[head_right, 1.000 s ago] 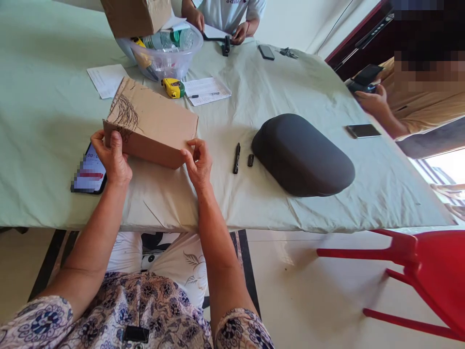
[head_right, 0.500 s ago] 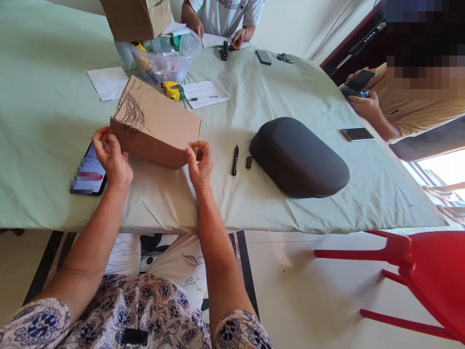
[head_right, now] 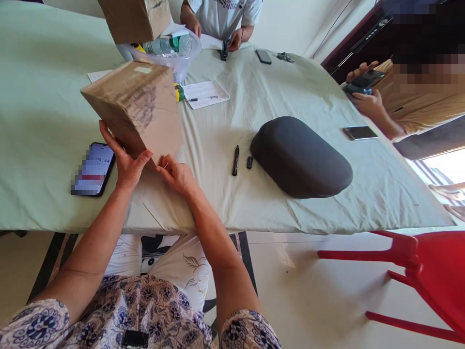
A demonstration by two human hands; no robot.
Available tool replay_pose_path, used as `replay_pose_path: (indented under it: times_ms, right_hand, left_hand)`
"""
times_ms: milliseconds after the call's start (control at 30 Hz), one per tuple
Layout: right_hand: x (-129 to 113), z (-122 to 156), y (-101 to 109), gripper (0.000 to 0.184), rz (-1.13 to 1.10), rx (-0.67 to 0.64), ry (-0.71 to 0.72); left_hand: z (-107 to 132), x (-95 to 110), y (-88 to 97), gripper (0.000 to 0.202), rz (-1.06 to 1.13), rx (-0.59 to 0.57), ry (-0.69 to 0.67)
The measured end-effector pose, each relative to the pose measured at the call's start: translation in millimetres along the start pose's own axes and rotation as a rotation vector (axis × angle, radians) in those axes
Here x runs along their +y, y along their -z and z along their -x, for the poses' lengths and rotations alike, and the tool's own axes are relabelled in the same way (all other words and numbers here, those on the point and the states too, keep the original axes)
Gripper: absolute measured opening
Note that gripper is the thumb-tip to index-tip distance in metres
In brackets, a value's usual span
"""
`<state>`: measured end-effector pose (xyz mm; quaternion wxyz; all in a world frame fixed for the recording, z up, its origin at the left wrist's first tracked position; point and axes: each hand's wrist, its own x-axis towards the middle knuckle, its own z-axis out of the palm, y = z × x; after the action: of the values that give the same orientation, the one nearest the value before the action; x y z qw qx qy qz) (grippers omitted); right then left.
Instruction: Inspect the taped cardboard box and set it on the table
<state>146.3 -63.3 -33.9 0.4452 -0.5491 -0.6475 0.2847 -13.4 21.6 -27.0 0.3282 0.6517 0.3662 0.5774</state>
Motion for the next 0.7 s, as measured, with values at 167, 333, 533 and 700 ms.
replay_pose_path:
  times_ms: [167,333,533,700]
  right_hand:
    - [2.3,-1.2,-4.1,0.026,0.152,0.012,0.081]
    - [-0.6,-3.7,1.9,0.044,0.038,0.214,0.134]
    - [3.3,-4.6,15.1,0.06,0.109,0.859,0.164]
    - [10.1,-2.2,39.4,0.072,0.33,1.076,0.251]
  left_hand:
    - [6.6,3.3,-3.9,0.147,-0.116,0.009,-0.103]
    - [8.0,4.1,-5.8,0.136,-0.006,-0.042,-0.086]
    - [7.9,2.9,-2.8,0.13,0.171,-0.235,-0.043]
    - [5.7,-3.2,1.3,0.123,0.288,-0.406,-0.037]
